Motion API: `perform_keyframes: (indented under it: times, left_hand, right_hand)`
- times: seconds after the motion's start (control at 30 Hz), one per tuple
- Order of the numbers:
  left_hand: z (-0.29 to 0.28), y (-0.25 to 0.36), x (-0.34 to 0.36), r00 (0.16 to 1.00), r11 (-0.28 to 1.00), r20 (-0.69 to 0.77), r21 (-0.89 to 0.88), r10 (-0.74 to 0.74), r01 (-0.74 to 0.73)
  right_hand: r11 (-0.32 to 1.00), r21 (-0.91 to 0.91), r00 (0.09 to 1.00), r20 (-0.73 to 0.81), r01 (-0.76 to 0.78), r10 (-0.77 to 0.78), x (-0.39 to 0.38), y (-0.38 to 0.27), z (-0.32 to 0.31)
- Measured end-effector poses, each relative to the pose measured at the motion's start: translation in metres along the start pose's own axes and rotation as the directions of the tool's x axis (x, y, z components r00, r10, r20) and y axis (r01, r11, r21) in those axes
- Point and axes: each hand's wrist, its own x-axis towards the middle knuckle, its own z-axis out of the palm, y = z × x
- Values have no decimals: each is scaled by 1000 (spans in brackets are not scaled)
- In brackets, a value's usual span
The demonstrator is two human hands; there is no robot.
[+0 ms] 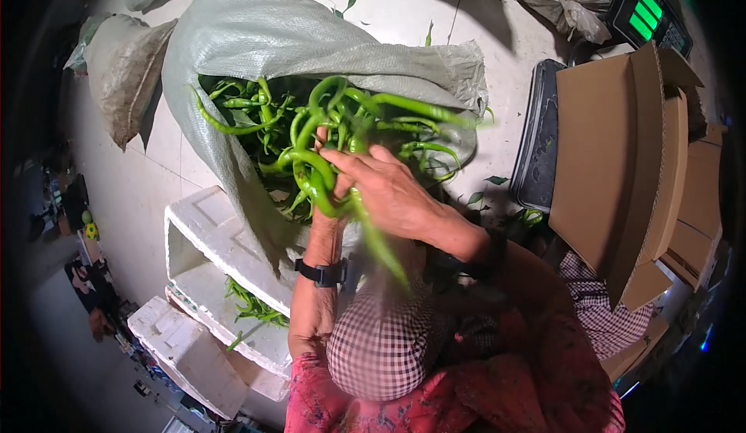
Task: The person sorts green peppers by hand, picking them from a large sack and placing them into a cardboard box on a scale. They handle the peppers in bunches, occasionally pulling off leaves before dropping the peppers into the box.
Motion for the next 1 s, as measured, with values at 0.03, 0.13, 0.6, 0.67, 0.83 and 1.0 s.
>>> perform_keyframes:
  times: [0.03,0.13,0.6,0.67,0.83,1.0]
  left_hand:
    - [7,6,2,988,965,-69,-232,-141,122]
    - [1,15,-2,982,923,-78,-361,-173,134]
    - [-4,60,18,987,990,146,131,-70,50]
    - [-11,66,19,991,991,-16,-15,-132,132]
    - [-24,98,20,955,956,-44,-17,-294,293]
    - [-12,131,11,947,959,-149,-40,-284,281]
  right_hand:
    - [1000,-6,1000,-1,-5,5,3,1,5]
    - [975,62,963,-186,212,-197,12,-4,4]
    - [984,-65,987,16,164,-163,23,-25,16]
    - [961,-109,967,-4,253,-255,14,-31,10]
    - [971,234,996,-90,50,-29,-24,-42,-49]
    - [922,143,933,22,-360,360,-68,36,-40]
